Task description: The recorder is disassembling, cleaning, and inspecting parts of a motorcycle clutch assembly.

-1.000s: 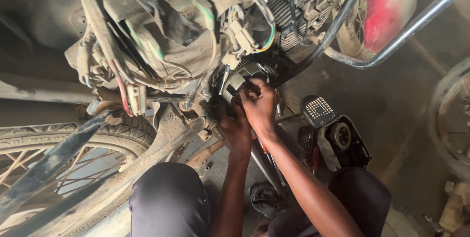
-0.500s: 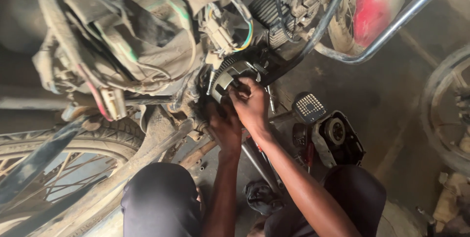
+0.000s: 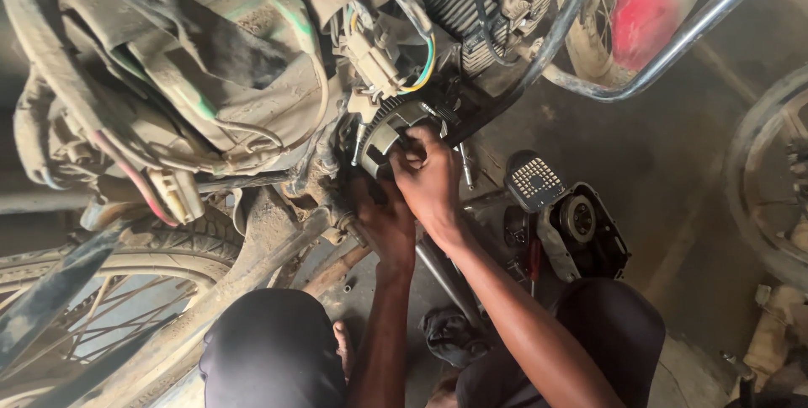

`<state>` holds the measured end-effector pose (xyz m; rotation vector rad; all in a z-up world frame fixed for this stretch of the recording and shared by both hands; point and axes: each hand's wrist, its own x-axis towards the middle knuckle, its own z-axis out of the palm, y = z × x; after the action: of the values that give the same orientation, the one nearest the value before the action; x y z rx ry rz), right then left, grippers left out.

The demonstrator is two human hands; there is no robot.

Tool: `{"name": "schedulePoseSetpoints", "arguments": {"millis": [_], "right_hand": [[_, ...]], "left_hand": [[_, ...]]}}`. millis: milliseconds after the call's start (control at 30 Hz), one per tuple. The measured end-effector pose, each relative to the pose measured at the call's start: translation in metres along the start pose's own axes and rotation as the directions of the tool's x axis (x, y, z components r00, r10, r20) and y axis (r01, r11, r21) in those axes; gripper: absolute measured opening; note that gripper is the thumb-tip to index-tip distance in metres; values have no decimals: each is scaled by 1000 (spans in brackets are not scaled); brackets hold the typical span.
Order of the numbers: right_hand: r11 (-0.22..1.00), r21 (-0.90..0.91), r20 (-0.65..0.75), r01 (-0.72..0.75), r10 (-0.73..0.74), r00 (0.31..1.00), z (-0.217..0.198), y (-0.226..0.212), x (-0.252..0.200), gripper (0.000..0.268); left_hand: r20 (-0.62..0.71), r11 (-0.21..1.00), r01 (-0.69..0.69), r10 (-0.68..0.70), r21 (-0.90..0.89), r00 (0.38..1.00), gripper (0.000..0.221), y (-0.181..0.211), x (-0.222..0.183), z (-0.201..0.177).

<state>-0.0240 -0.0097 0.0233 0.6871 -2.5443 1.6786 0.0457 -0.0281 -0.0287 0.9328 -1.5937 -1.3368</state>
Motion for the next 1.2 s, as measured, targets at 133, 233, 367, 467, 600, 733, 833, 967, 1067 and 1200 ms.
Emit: {"name": "schedulePoseSetpoints", "arguments": {"millis": [133,233,367,467,600,733,833,967,1067,1200], "right_hand": [[1000,-12,8,29,-29,1000,-2,0,1,27],[999,-40,-8,20,-20,1000,-3,3,1,25],[1000,-9,0,23,-23,1000,-2,7,1,23],[996,-88,-10,25,-26,1000,-4,0,2,23],[991,-125,47,-40,46,998,-7,-8,2,24],[996,-81,48,30,-26,999,-8,-4,2,28],[993,-119,67,14,-6,998,-9,-5,1,26],[990,-137,54,25,-17,998,-11,-11,-1,27],[983,-177,58,-50,61,996,-19,-23,-4,26],[966,-253,-2,-59,60,998,-38,-25,-8,23]], "left_hand": [[0,999,28,-28,-31,1000,25,4,1,-3],[37,995,32,-29,-92,999,31,6,2,-5],[43,994,-15,20,-110,999,29,4,1,-5],[15,995,-77,78,-70,997,29,5,2,-5],[-2,996,-68,68,-53,998,29,9,3,-5],[7,999,28,-29,23,1000,30,1,3,-1],[-5,994,-104,104,-22,995,28,0,2,-2],[-5,998,-62,62,-28,998,28,4,1,-3],[8,999,-27,28,-40,1000,28,6,1,-4],[14,993,-20,22,-114,1000,28,12,5,-7]]}}
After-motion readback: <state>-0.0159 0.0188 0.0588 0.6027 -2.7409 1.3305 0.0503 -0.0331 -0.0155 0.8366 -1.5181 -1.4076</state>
